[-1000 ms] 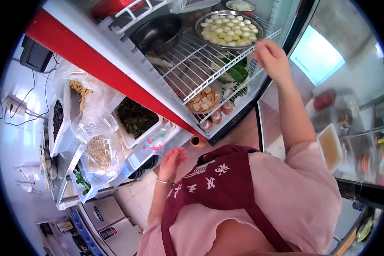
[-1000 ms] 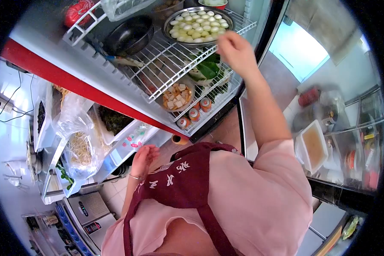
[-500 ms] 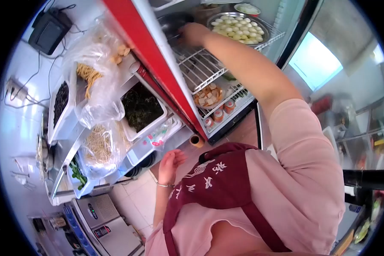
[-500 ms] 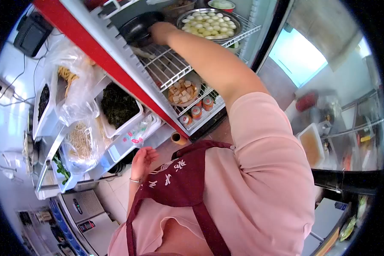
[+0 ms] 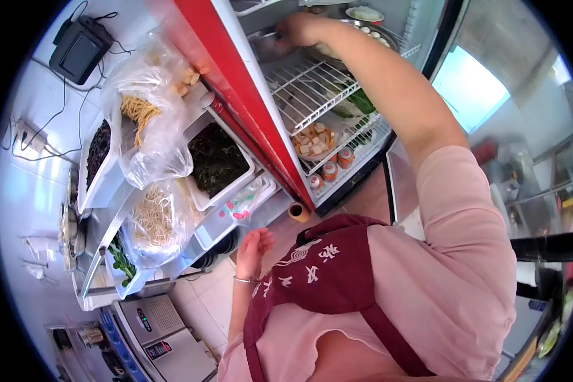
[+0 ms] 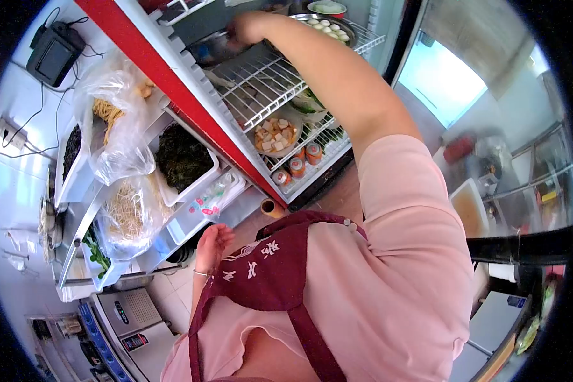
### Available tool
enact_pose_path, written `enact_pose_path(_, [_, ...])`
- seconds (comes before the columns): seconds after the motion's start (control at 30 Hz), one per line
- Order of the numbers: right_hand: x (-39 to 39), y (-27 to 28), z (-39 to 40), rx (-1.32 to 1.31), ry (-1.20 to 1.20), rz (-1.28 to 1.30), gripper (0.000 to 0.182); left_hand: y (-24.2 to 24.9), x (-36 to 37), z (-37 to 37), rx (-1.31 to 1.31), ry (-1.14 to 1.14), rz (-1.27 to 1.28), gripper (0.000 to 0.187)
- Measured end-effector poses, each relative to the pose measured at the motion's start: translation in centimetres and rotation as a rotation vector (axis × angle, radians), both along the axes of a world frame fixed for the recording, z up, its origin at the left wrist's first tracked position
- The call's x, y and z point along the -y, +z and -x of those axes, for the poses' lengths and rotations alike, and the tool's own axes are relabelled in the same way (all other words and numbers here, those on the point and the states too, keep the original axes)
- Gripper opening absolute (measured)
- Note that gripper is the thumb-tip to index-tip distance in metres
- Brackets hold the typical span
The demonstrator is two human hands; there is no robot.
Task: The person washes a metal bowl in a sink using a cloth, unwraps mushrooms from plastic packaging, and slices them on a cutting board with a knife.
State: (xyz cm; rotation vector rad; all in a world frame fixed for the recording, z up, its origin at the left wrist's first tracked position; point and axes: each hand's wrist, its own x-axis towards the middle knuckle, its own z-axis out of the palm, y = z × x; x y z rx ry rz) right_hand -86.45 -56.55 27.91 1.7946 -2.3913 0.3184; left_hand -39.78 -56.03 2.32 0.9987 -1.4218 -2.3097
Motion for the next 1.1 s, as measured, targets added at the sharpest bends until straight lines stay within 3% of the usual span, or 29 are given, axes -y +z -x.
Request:
enact_pose_path(0.07, [-2.0,0.7,-0.2,0.076,-0.001,0.078,0.041,0.2,0.1,0.4,-0.010,-0.028,0.000,0.029])
enact_pose_path(0.13, [-3.0,1.4,-0.4,0.454,-0.180,0.097,0.057,0.6,0.0,0.8,-0.006,-0.038,0.006,0.028])
enact_pose_path(0.17, [-3.7,1.8,-0.4,0.473,-0.172,0.070,0.061,0.5,0.0,1.0,-0.008,-0.046,0.006,0.028])
enact_pose_path(0.2, [-4.3,1.3,0.1,0.471,-0.180,0.073,0.061,0.4,0.1,1.1,0.004,-0.049,-0.001,0.028])
enact_pose_path(0.27, [-5.5,-0.1,1.4,-0.009,0.011,0.342,0.052,0.5,0.1,1.4,0.014,-0.060,-0.009,0.027])
enact_pose_path(0.37, [-11.2,2.2,-4.3,0.099,-0.044,0.281,0.037,0.2,0.4,1.6,-0.013,-0.135,-0.003,0.028])
enact_pose_path(0.47, [-16.7,0.5,-8.8,-0.041,-0.138,0.433,0.025,1.1,0.9,3.5,0.003,-0.257,0.039,0.028])
enact_pose_path(0.57, [-21.9,-2.7,-13.4,0.085,-0.239,0.573,0.020,3.3,1.0,6.4,-0.093,-0.419,0.122,0.030])
enact_pose_path(0.63, [-24.6,-4.7,-16.5,0.157,-0.283,0.636,0.018,6.6,-0.3,9.3,-0.289,-0.562,0.177,0.037])
enact_pose_path(0.67, [-25.9,-5.7,-17.8,0.225,-0.313,0.646,0.018,7.0,-0.5,10.6,-0.374,-0.628,0.165,0.051])
enact_pose_path(0.73, [-28.2,-6.7,-20.2,0.222,-0.361,0.574,0.018,8.2,-2.4,13.2,-0.530,-0.614,0.015,0.081])
enact_pose_path(0.8, [-30.2,-7.4,-22.6,0.231,-0.403,0.509,0.020,10.3,-4.4,14.8,-0.589,-0.597,-0.099,0.091])
enact_pose_path(0.87, [-32.2,-7.7,-24.2,0.113,-0.344,0.387,0.024,11.4,-6.7,15.8,-0.632,-0.588,-0.286,0.077])
enact_pose_path(0.93, [-34.3,-8.5,-25.6,0.159,-0.360,0.301,0.029,10.8,-8.5,16.2,-0.502,-0.554,-0.230,0.066])
enact_pose_path(1.0, [-35.4,-8.7,-27.3,0.142,-0.419,0.346,0.032,10.1,-10.2,15.8,-0.381,-0.521,-0.158,0.055])
enact_pose_path(1.1, [-39.4,-7.1,-30.0,0.192,-0.436,0.492,0.042,8.6,-11.7,14.8,-0.327,-0.440,-0.263,0.041])
